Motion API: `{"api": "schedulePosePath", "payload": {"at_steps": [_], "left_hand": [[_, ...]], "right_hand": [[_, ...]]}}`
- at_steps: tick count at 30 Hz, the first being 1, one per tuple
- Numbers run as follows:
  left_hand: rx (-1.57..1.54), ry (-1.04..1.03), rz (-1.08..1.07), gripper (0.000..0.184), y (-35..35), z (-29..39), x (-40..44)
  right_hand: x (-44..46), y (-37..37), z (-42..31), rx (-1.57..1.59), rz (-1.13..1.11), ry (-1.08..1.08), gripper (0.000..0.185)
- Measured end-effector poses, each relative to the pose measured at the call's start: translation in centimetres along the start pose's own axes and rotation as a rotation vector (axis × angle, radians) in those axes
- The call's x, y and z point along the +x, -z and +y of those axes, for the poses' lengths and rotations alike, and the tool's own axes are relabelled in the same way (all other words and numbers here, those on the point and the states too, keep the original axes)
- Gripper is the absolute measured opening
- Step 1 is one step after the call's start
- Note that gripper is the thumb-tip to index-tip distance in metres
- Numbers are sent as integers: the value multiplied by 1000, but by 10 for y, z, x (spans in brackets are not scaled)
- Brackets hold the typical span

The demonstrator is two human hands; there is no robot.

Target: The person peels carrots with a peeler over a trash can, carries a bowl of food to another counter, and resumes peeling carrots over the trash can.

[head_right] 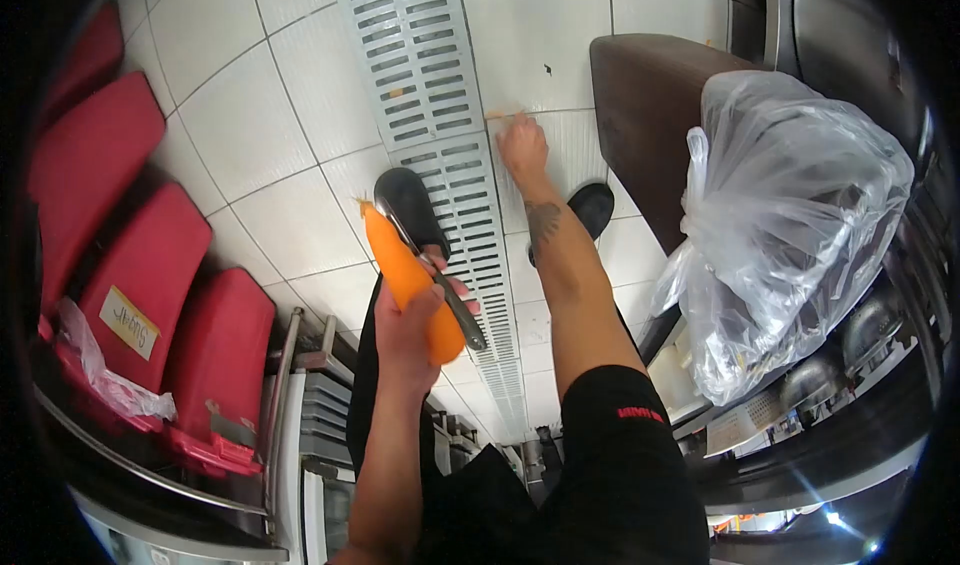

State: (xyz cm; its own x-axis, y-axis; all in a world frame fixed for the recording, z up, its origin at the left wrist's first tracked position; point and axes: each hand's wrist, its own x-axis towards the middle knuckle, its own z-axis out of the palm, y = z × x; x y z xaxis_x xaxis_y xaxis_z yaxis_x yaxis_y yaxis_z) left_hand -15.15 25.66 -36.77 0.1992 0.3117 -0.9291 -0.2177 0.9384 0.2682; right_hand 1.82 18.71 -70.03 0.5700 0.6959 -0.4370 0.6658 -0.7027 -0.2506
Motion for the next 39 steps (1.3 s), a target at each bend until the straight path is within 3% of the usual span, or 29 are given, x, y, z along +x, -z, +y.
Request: {"api": "schedulePosePath", "payload": {"at_steps": [1, 3, 6, 11, 15, 17, 19, 21, 23, 25, 26, 27, 29, 31, 33, 34, 35, 37, 39], "left_hand": [[-1, 1, 8, 24, 1, -1, -1], [-9, -51, 25, 25, 1, -1, 0], [47, -83, 26, 24, 7, -11, -8], [135, -135, -42, 24, -24, -7, -76], [344, -132, -173, 26, -58, 9, -157], [409, -128, -240, 27, -86, 21, -199], [424, -157, -294, 28, -114, 25, -240], [463, -136, -332, 28, -139, 26, -276], [567, -117, -478, 28, -166, 24, -315], [523, -118, -563, 29, -194, 8, -361], [599, -78, -667, 29, -206, -4, -379], [644, -68, -728, 30, -216, -16, -396], [721, -60, -831, 32, -238, -43, -428], [833, -13, -954, 36, -254, -71, -462], [943, 178, -1070, 40, -270, -94, -497], [1042, 185, -1129, 43, -283, -106, -512], [1059, 179, -1153, 43, -294, -118, -529], [1195, 260, -1266, 43, -311, -143, -563], [1266, 289, -1268, 45, -322, -177, -583]], "right_hand": [[-9, 5, -6, 2, -8, 2, 19], [-25, 43, -35, 353, 158, -37, 16], [-68, 157, -81, 587, 248, -19, 14], [-154, 407, -101, 740, 535, 199, 12], [-177, 504, -58, 662, 833, 238, 12], [-172, 525, -28, 560, 592, -94, 10], [-200, 516, 16, 8, 290, -25, 17], [-252, 559, -12, 251, 467, -57, 18], [-320, 586, -29, 555, 319, 132, 18], [-391, 629, -45, 1018, 18, 32, 25], [-415, 614, -44, 1221, 67, -55, 30], [-448, 656, -49, 1213, 46, -189, 33], [-492, 669, -38, 1195, 136, -231, 32], [-519, 651, -13, 1141, 418, -113, 30], [-562, 686, -1, 1465, 284, -278, 26], [-571, 678, 10, 1701, 351, -223, 26], [-583, 679, 16, 1701, 383, -212, 26], [-608, 682, 27, 2273, 520, -92, 27], [-631, 683, 52, 2285, 603, -153, 22]]}}
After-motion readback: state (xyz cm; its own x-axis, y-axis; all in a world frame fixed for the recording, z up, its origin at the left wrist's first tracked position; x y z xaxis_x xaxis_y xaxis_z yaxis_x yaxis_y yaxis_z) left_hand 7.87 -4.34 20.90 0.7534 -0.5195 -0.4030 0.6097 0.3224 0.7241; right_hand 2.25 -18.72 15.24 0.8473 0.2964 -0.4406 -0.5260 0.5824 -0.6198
